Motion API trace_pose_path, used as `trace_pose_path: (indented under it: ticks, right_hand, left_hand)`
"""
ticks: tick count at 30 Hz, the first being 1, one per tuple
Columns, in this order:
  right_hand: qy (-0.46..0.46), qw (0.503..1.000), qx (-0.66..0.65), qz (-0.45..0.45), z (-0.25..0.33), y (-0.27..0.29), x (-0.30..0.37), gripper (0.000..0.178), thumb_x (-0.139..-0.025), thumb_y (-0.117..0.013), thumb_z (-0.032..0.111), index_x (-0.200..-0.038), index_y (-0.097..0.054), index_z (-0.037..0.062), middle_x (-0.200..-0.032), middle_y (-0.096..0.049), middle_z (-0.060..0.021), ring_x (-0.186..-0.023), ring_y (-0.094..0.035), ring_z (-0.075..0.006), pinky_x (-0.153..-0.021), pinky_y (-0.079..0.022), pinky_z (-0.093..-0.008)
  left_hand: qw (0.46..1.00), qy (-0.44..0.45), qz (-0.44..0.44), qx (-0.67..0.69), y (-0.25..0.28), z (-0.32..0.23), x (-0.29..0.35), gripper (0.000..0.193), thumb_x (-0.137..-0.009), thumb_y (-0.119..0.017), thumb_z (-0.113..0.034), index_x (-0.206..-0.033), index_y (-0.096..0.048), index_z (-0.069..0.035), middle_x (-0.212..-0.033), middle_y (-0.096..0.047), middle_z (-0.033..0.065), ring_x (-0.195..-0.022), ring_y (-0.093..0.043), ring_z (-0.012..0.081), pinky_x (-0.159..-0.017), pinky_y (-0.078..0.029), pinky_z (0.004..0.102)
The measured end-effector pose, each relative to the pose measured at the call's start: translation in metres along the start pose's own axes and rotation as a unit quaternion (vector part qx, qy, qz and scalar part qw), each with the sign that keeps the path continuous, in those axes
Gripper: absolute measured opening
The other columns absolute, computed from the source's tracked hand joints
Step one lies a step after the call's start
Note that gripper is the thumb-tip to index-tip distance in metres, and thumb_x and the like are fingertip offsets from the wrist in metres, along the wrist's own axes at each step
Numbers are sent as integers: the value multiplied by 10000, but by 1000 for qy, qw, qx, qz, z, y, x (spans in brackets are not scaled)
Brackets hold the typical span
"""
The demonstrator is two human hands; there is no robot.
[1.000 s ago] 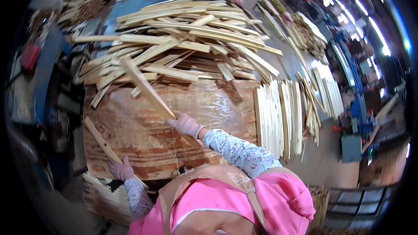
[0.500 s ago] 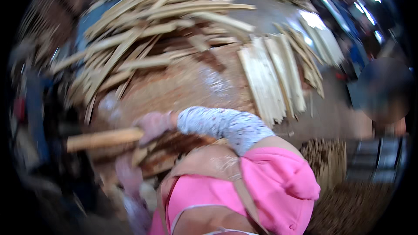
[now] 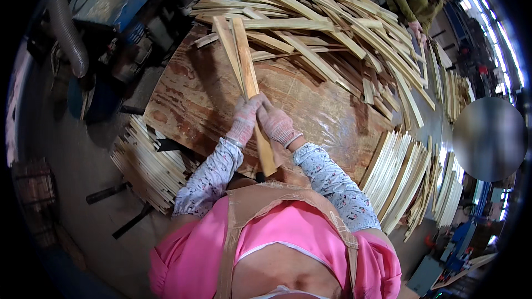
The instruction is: The person sorts thin wooden strips on a workbench in a workshop. They pick up individual strips from a disorganized pile, inspect them, and place them into a neat, aligned stack. The process involves repetitive handling of the wood pieces to organize them.
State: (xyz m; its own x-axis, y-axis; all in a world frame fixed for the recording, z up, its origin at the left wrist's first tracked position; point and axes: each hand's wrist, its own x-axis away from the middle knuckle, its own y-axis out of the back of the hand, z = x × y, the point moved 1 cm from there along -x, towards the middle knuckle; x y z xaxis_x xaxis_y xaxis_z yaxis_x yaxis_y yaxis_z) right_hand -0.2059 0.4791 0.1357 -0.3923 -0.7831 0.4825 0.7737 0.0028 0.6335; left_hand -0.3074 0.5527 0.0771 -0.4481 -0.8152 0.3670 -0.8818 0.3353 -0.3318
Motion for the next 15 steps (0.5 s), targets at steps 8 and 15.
trace_pose_path:
  ticks: [8, 15]
  right_hand:
    - [172, 979, 102, 38, -35, -38, 21, 628, -1052, -520, 506, -1581, -472, 170, -1201, -733, -258, -1094, -704, -459, -935, -559, -553]
    - [98, 986, 118, 62, -72, -37, 33, 546, -1043, -545, 463, -1491, -572, 153, -1295, -713, -245, -1229, -657, -434, -1039, -522, -516]
  left_hand:
    - [752, 8, -227, -618, 157, -71, -62, 679, -956, -683, -367, -1500, -465, -22, -1440, -588, 255, -1222, -675, 428, -1031, -573, 508]
    - [669, 136, -266, -680, 192, -76, -64, 769, -941, -724, -417, -1567, -438, -76, -1510, -543, 211, -1343, -584, 393, -1089, -511, 550]
